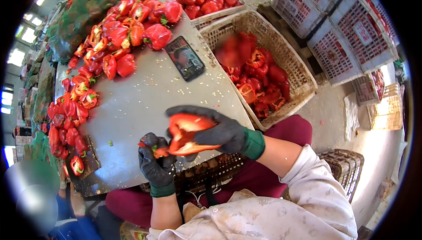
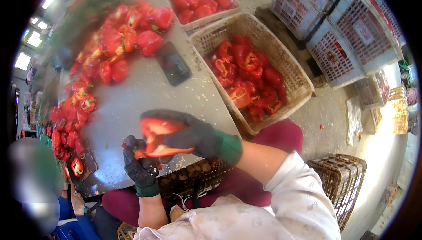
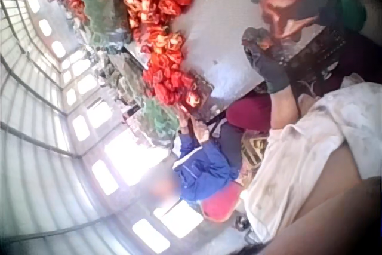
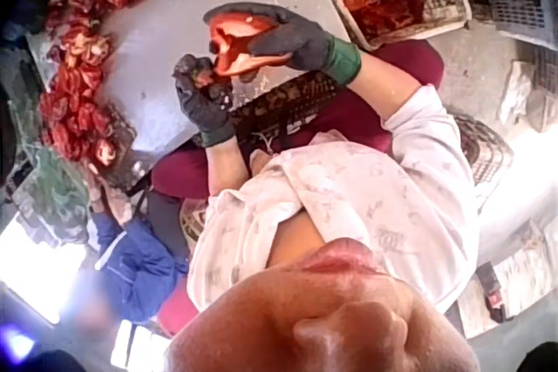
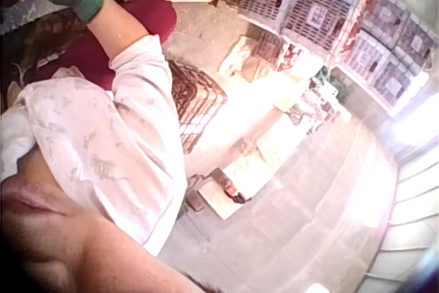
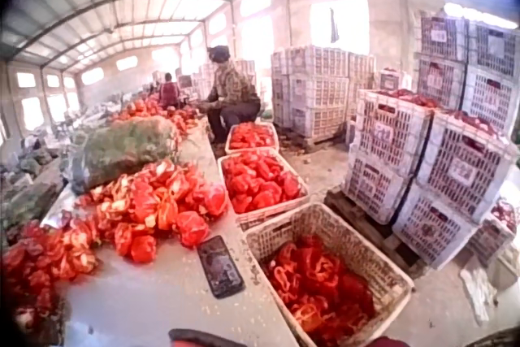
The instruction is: The person removes the core and seeds from red bell peppers by hand, placing the cleaned peppers into a basket. The person works at a table with large piles of peppers and multiple workers in the background.
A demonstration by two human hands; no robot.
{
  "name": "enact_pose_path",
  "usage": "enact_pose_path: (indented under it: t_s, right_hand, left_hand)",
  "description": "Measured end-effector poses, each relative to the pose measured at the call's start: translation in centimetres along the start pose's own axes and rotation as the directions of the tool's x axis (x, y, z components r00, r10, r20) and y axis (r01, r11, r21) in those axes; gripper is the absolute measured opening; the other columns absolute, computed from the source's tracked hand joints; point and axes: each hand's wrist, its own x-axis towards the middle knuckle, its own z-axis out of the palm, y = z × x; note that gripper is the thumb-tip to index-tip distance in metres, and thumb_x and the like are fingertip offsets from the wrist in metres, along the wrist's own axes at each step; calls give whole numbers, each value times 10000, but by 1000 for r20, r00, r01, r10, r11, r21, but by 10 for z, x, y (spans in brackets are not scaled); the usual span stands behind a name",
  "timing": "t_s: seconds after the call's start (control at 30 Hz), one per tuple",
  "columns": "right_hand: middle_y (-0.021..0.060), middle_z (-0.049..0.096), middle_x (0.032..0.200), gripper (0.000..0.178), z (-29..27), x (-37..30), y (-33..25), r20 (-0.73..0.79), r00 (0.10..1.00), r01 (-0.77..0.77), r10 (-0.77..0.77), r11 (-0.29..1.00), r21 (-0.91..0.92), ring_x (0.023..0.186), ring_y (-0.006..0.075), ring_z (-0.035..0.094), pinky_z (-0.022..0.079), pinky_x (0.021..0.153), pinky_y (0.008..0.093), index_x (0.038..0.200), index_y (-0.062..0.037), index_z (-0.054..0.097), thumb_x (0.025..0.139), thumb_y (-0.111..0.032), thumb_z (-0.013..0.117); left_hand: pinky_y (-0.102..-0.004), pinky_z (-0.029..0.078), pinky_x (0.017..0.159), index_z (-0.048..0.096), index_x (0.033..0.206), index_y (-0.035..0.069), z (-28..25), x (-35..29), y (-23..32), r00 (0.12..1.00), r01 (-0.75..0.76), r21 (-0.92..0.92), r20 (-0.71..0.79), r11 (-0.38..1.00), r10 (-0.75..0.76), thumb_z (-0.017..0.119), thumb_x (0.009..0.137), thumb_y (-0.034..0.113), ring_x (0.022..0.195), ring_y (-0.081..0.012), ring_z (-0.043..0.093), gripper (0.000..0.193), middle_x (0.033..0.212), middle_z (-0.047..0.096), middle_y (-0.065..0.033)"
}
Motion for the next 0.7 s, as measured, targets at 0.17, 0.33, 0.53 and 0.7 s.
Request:
enact_pose_path:
  t_s: [0.17, 0.33, 0.53, 0.7]
  right_hand:
    - [161, 612, 1253, 495, -52, -37, -53, -347, 675, 500, -650, 750, -433, 1074, 249, 641, 551, 834, 361, 1364, 9, 493, 921, -168, 626]
    - [170, 457, 1492, 665, -102, -74, -115, -122, 486, -450, -865, -128, -884, 1368, 282, 460, 396, 1127, 375, 1501, -19, 387, 878, 4, 621]
    - [188, 582, 1353, 516, -48, -15, -60, -148, 804, -156, -576, 36, -987, 1272, 288, 561, 452, 1070, 371, 1372, 1, 531, 864, 53, 607]
    - [190, 714, 1071, 286, -41, -5, -51, -19, 910, -43, -415, -50, -998, 954, 328, 714, 579, 834, 355, 1131, 11, 680, 854, 48, 620]
  left_hand:
    - [-268, 454, 539, 625, 1144, 73, -20, 16, 53, 997, -67, -238, -57, 969, 55, 615, 988, 404, 635, -132, 538, 366, 904, 645, -92]
    - [-364, 561, 818, 697, 1138, 55, -30, -4, 121, 883, -41, 908, 229, 417, -411, 673, 938, 325, 922, -224, 708, 336, 1048, 728, -125]
    - [-297, 545, 702, 678, 1208, 37, -51, 62, 123, 995, -43, 994, 34, -97, -94, 715, 899, 188, 749, -132, 667, 346, 925, 735, -110]
    - [-352, 556, 756, 682, 1172, 9, -87, 216, 114, 915, -143, 986, 164, -85, 369, 700, 892, 302, 777, -221, 689, 406, 934, 732, -146]
